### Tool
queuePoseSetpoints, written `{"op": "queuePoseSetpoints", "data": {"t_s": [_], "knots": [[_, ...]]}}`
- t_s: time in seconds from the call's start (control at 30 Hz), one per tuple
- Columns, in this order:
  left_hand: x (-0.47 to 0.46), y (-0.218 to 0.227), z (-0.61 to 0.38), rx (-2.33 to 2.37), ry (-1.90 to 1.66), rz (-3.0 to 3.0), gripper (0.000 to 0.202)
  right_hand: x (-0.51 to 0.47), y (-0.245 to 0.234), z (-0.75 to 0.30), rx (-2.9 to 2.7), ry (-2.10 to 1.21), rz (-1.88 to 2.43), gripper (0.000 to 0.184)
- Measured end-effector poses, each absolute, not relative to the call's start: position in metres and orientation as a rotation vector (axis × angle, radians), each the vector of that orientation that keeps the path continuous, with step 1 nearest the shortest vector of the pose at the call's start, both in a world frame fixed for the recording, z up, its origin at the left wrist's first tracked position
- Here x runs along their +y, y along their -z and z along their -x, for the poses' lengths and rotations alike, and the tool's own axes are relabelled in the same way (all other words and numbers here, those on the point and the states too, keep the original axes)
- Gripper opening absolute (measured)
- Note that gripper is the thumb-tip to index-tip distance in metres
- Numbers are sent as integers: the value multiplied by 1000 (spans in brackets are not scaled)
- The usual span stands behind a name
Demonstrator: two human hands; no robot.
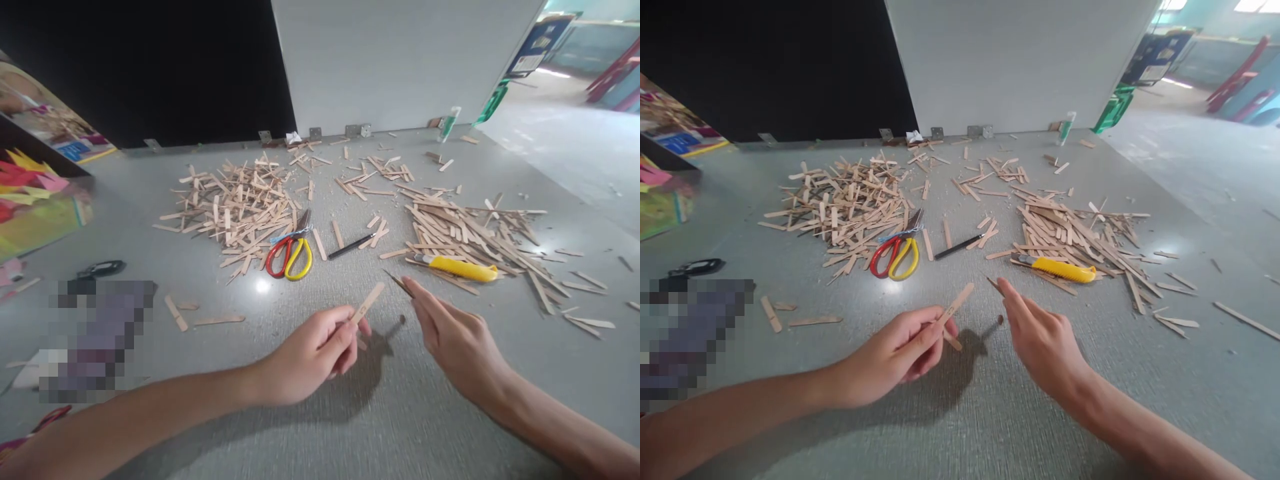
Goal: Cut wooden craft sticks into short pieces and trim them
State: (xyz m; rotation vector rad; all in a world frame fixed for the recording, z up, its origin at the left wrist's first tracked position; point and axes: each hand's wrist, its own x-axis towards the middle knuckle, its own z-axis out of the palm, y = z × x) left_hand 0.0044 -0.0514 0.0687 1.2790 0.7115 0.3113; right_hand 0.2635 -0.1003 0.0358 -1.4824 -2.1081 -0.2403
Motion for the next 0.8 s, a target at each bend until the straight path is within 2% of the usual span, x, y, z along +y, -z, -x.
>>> {"op": "queuePoseSetpoints", "data": {"t_s": [0.1,0.33,0.57,0.8], "knots": [[-49,-58,-6,706,-334,-1217,39,-108,-39,-254,-1976,48,1451,38],[-42,-55,-9,693,-391,-1253,19,-111,-33,-253,-2167,-154,1125,47],[-36,-60,-2,911,-379,-1550,51,-109,-25,-254,-2304,-44,1077,48],[-28,-60,-6,1056,-371,-1685,50,-103,-26,-260,-2355,11,1146,42]]}}
